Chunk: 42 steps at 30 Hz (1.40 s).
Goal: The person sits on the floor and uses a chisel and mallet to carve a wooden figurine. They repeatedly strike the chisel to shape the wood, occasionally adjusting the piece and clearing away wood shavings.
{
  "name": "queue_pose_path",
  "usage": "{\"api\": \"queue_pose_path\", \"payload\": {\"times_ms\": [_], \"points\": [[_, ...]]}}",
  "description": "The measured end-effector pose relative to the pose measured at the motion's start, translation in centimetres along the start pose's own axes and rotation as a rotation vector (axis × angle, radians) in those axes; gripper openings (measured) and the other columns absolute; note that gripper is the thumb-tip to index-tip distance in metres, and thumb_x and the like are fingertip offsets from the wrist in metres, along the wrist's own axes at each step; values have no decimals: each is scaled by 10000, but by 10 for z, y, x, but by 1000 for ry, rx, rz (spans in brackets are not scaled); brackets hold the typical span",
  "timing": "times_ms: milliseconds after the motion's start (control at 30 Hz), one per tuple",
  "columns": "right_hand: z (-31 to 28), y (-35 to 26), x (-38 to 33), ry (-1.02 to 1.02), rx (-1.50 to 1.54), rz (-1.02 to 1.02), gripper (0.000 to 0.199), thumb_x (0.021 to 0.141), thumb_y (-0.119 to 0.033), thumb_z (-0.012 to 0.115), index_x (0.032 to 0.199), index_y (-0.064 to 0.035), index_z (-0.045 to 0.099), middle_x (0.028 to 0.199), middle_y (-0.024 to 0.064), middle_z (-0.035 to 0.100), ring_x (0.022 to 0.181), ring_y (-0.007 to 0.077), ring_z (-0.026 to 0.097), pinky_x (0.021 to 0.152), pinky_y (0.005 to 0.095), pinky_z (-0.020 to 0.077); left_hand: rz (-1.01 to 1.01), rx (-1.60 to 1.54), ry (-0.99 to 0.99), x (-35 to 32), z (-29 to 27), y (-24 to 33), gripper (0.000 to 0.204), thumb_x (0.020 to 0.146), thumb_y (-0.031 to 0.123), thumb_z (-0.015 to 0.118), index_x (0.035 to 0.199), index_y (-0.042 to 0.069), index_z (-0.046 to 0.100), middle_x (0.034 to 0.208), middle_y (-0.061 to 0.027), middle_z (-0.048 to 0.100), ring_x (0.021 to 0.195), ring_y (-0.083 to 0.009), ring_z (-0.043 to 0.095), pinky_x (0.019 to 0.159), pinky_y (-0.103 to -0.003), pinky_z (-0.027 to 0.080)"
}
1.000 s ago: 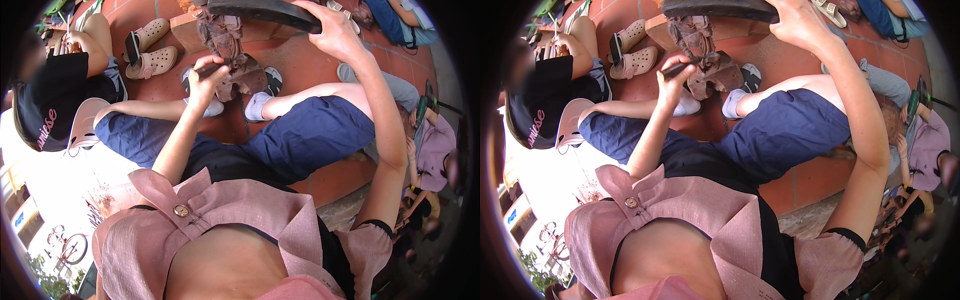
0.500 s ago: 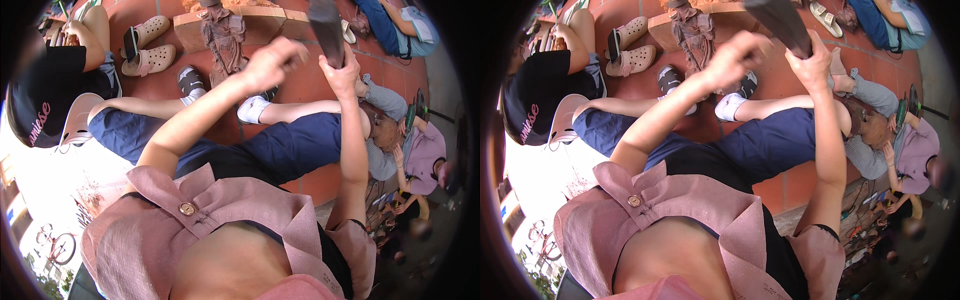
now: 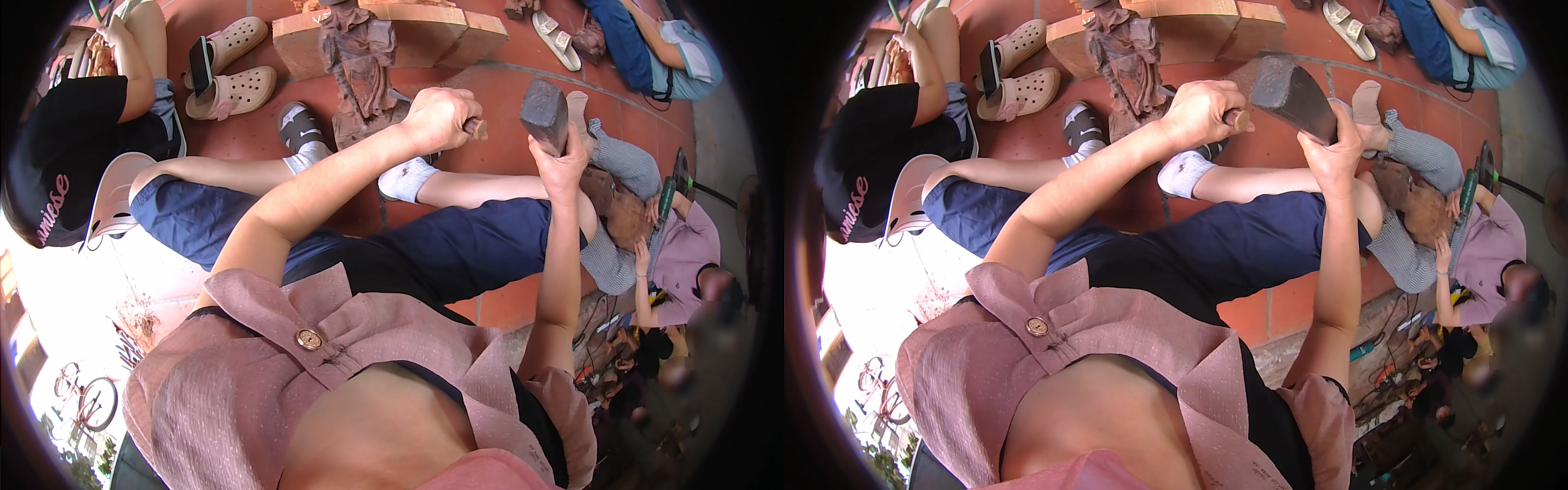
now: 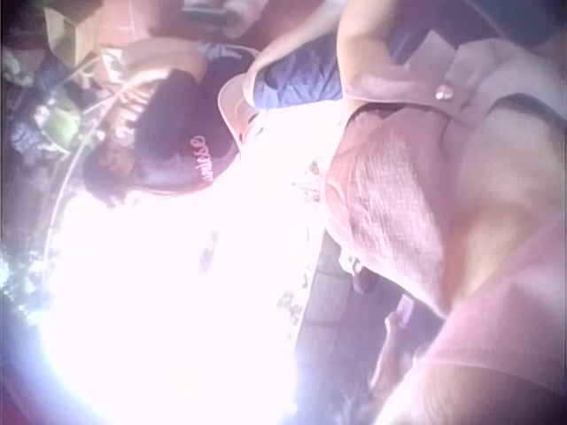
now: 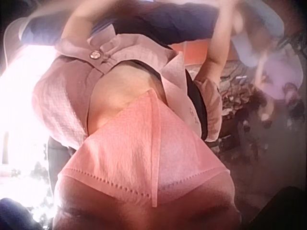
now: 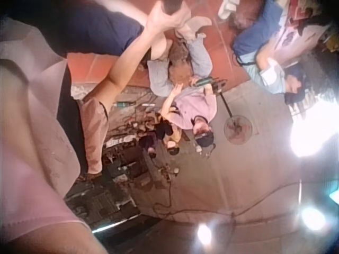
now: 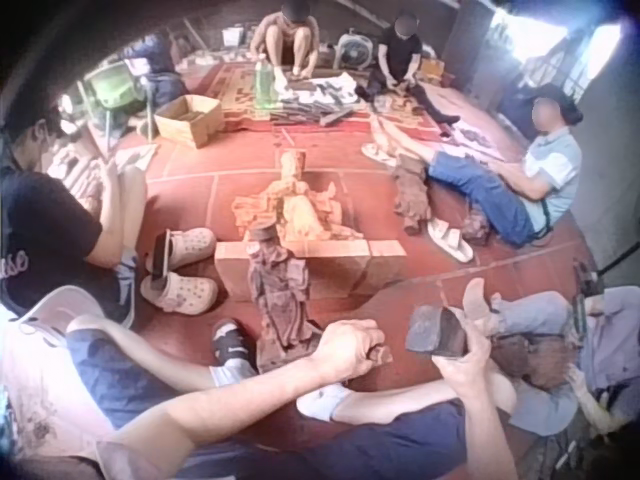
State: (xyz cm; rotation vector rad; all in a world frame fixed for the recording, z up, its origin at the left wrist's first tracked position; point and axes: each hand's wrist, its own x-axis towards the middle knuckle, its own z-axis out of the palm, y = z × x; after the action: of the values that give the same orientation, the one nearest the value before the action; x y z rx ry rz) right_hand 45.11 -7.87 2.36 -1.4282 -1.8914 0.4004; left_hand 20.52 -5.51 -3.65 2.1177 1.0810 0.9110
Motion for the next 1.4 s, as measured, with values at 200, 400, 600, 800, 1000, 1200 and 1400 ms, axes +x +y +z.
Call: {"api": "queue_pose_path", "payload": {"times_ms": [200, 400, 600, 800, 1000, 1200, 1400], "points": [[-37, -2, 27, -39, -28, -1, 439, 708, -11, 771, 1131, -33, 655, 957, 76, 716, 880, 149, 678, 806, 317, 543, 12, 57, 2, 1, 2, -4, 104, 788, 210, 716, 767, 122, 665, 837, -45, 644, 842, -279, 674, 698, -426, 538], [-96, 31, 71, -8, 289, -55, 257, 803, 37, 741, 1017, -58, 636, 880, 14, 650, 840, 99, 636, 723, 248, 535, -10, 130, 75, 8, 15, -4, 117, 813, 234, 717, 781, 131, 672, 836, -43, 636, 824, -277, 673, 684, -425, 540], [-13, 67, 21, 80, 544, 109, 238, 791, 88, 736, 891, -77, 597, 850, 0, 629, 803, 97, 600, 711, 255, 502, -43, 240, 179, 15, 26, -16, 106, 775, 173, 711, 771, 107, 629, 817, -50, 607, 772, -313, 660, 653, -443, 526], [84, 102, -56, 27, 681, 275, 246, 760, 46, 735, 912, -95, 604, 828, -21, 617, 736, 91, 585, 696, 267, 482, -93, 270, 198, 22, 38, -19, 104, 780, 187, 714, 802, 108, 651, 834, -51, 616, 793, -317, 670, 681, -447, 535], [105, 125, -95, -135, 303, 487, 365, 728, -112, 783, 1052, -93, 616, 813, -4, 616, 730, 120, 604, 660, 301, 479, -68, 306, 123, 20, 37, -18, 119, 775, 202, 726, 814, 108, 664, 846, -53, 619, 814, -313, 673, 692, -441, 537], [78, 86, -82, -393, 67, 573, 414, 820, -125, 730, 1192, -51, 564, 902, 87, 661, 770, 176, 663, 667, 321, 523, -37, 287, 104, 14, 43, -23, 140, 753, 207, 745, 819, 113, 665, 851, -55, 618, 826, -309, 673, 696, -437, 537], [65, 14, -84, -418, 396, 471, 401, 837, -92, 705, 1214, -55, 573, 914, 84, 665, 772, 172, 655, 685, 324, 528, -32, 272, 129, 14, 34, -19, 165, 745, 225, 766, 832, 117, 677, 844, -48, 626, 829, -302, 675, 695, -434, 537]]}}
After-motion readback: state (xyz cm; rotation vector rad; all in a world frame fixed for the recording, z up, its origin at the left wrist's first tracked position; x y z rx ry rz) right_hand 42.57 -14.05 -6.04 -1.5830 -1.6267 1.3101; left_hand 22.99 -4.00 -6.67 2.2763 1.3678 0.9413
